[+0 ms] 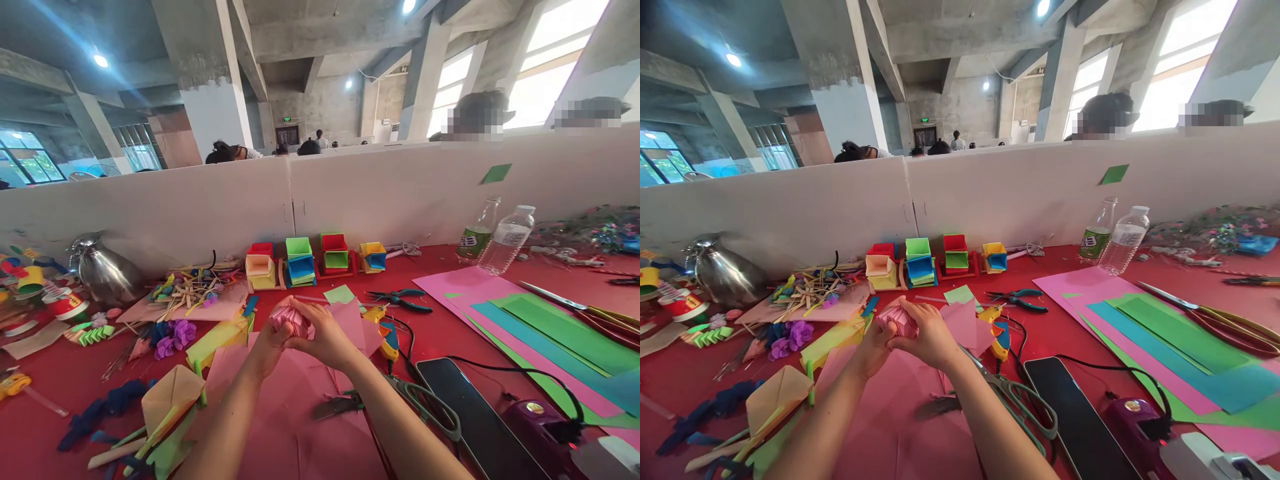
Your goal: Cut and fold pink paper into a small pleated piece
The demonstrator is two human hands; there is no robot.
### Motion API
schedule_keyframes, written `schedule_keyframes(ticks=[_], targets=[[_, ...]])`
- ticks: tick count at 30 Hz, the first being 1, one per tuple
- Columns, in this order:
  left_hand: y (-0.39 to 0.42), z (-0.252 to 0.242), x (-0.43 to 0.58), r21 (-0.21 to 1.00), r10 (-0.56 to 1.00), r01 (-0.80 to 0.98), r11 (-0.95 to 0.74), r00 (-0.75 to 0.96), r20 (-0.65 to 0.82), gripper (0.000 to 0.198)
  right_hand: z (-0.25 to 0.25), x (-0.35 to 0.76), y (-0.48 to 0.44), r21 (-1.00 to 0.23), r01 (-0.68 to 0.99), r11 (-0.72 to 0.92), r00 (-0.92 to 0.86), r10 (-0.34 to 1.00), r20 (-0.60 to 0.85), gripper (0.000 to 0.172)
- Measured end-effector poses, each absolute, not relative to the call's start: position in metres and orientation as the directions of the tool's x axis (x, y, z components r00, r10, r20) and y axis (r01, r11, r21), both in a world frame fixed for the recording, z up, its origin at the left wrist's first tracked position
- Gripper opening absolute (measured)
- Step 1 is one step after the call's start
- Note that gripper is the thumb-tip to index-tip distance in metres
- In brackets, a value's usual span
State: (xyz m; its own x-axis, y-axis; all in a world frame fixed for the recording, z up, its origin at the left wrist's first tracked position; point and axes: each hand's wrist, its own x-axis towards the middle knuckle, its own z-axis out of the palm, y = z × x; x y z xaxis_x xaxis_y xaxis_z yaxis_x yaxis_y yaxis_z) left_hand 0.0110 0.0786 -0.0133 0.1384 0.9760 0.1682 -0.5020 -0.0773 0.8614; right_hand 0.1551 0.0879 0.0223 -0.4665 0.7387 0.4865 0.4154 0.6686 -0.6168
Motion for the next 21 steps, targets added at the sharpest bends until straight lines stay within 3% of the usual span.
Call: schedule_keyframes(ticks=[12, 21], targets=[[0.081, -0.019, 0.015, 0.883, 0.998, -0.468, 0.047, 0.067, -0.018, 0.061, 0.018, 0.154, 0.087, -0.844, 0.298, 0.446, -0.425, 0.854, 0.301, 0.074], [0.079, -0.013, 0.025, 0.855, 1.0, -0.519, -0.011, -0.011, 0.006, 0.057, 0.006, 0.147, 0.09, -0.846, 0.233, 0.48, -0.391, 0.842, 0.371, 0.068]])
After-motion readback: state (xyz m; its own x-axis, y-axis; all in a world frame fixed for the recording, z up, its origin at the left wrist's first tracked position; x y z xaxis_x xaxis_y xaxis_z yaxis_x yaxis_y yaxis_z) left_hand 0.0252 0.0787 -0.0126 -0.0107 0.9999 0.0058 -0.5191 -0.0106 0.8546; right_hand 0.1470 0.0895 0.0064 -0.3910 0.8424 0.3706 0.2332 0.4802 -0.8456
